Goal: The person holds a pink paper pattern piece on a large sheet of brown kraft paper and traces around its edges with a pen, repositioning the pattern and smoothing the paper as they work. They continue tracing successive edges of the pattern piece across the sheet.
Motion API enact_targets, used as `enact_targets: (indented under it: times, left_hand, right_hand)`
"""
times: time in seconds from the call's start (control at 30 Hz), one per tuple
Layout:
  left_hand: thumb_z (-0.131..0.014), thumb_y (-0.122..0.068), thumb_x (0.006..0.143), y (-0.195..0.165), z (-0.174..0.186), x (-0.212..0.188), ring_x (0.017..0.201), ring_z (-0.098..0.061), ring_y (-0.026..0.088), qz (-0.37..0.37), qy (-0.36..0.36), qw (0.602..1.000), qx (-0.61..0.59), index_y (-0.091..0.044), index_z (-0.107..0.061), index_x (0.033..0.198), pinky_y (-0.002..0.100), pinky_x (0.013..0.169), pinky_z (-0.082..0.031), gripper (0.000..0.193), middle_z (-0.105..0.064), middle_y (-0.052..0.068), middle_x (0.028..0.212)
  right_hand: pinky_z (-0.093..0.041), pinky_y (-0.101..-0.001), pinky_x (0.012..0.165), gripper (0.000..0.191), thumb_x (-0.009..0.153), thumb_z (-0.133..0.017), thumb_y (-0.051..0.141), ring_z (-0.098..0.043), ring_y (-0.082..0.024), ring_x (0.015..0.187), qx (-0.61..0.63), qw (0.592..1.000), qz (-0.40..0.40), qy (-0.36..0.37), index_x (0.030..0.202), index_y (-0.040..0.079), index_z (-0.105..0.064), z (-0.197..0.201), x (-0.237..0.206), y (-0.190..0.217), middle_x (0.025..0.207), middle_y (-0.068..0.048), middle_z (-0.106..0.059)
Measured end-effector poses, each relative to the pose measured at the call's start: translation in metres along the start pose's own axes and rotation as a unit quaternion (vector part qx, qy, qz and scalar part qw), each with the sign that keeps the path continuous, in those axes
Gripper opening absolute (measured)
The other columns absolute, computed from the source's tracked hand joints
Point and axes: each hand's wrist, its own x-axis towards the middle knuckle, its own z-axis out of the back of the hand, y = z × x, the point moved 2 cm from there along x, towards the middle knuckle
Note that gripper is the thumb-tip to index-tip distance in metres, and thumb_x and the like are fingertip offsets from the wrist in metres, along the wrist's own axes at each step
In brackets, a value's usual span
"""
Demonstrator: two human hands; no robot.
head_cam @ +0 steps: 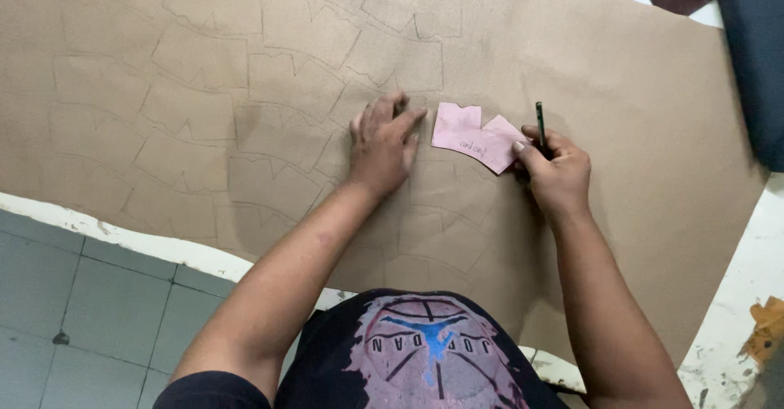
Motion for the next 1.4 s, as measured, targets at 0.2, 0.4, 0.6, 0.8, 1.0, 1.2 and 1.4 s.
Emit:
enact_targets:
  times: [0.2,0.4,0.6,0.8,1.0,1.2,1.4]
  left_hand:
    - [-0.072,-0.019,0.089,0.008,0.004,0.019,0.156,-0.011,0.031,0.0,0.064,0.998,-0.007,-0.03,-0.067,0.136,0.056,0.124,-0.002,0.048,-0.026,0.009,0.166]
    - [-0.073,-0.019,0.089,0.007,0.006,0.017,0.156,-0.011,0.031,0.003,0.069,0.998,-0.009,-0.031,-0.068,0.134,0.054,0.123,-0.001,0.046,-0.027,0.008,0.166]
    - [-0.071,-0.019,0.09,0.005,0.004,0.019,0.156,-0.011,0.029,0.033,0.088,0.996,0.0,-0.033,-0.073,0.125,0.055,0.124,0.002,0.038,-0.028,0.005,0.165]
    - [-0.075,-0.025,0.09,0.005,0.005,0.017,0.157,-0.012,0.028,0.025,0.069,0.997,-0.006,-0.031,-0.073,0.124,0.054,0.125,0.001,0.035,-0.03,0.005,0.165]
    - [-0.081,-0.035,0.083,0.002,0.007,0.015,0.156,-0.012,0.028,0.023,0.065,0.998,0.006,-0.031,-0.073,0.123,0.054,0.125,-0.001,0.041,-0.03,0.006,0.163]
    - [-0.081,-0.034,0.084,0.001,0.01,0.014,0.156,-0.012,0.028,0.018,0.06,0.998,0.002,-0.031,-0.074,0.123,0.054,0.125,-0.001,0.04,-0.031,0.005,0.164]
    - [-0.082,-0.034,0.082,0.001,0.008,0.014,0.156,-0.013,0.027,0.023,0.066,0.998,0.007,-0.032,-0.074,0.121,0.054,0.125,-0.001,0.04,-0.031,0.004,0.163]
  right_hand:
    - [-0.052,-0.0244,0.057,0.019,0.09,-0.078,0.014,-0.063,-0.008,0.067,-0.063,0.998,-0.01,0.003,0.104,0.001,-0.074,-0.002,0.004,0.009,0.083,-0.002,-0.072]
    - [-0.053,-0.0234,0.062,0.021,0.089,-0.079,0.015,-0.065,-0.007,0.069,-0.093,0.996,0.01,0.003,0.106,0.002,-0.076,-0.003,0.006,0.006,0.085,-0.002,-0.074]
    - [-0.055,-0.0235,0.064,0.022,0.089,-0.078,0.015,-0.066,-0.007,0.07,-0.106,0.994,0.006,0.006,0.108,0.003,-0.078,-0.001,0.008,0.008,0.087,-0.002,-0.075]
    - [-0.055,-0.0234,0.061,0.024,0.089,-0.079,0.015,-0.067,-0.007,0.068,-0.106,0.994,-0.005,0.001,0.109,0.004,-0.077,-0.003,0.007,0.009,0.086,-0.003,-0.075]
    - [-0.054,-0.024,0.057,0.022,0.088,-0.081,0.016,-0.064,-0.007,0.065,-0.074,0.997,-0.002,-0.004,0.101,0.001,-0.073,-0.005,0.008,0.005,0.081,-0.002,-0.071]
    - [-0.054,-0.0249,0.056,0.021,0.089,-0.081,0.017,-0.064,-0.008,0.063,-0.102,0.995,0.0,0.001,0.101,0.001,-0.073,-0.004,0.009,0.003,0.079,-0.003,-0.07]
    - [-0.054,-0.0231,0.059,0.019,0.089,-0.08,0.016,-0.065,-0.007,0.066,-0.087,0.996,0.012,0.008,0.101,0.002,-0.074,-0.005,0.007,0.01,0.081,-0.002,-0.072]
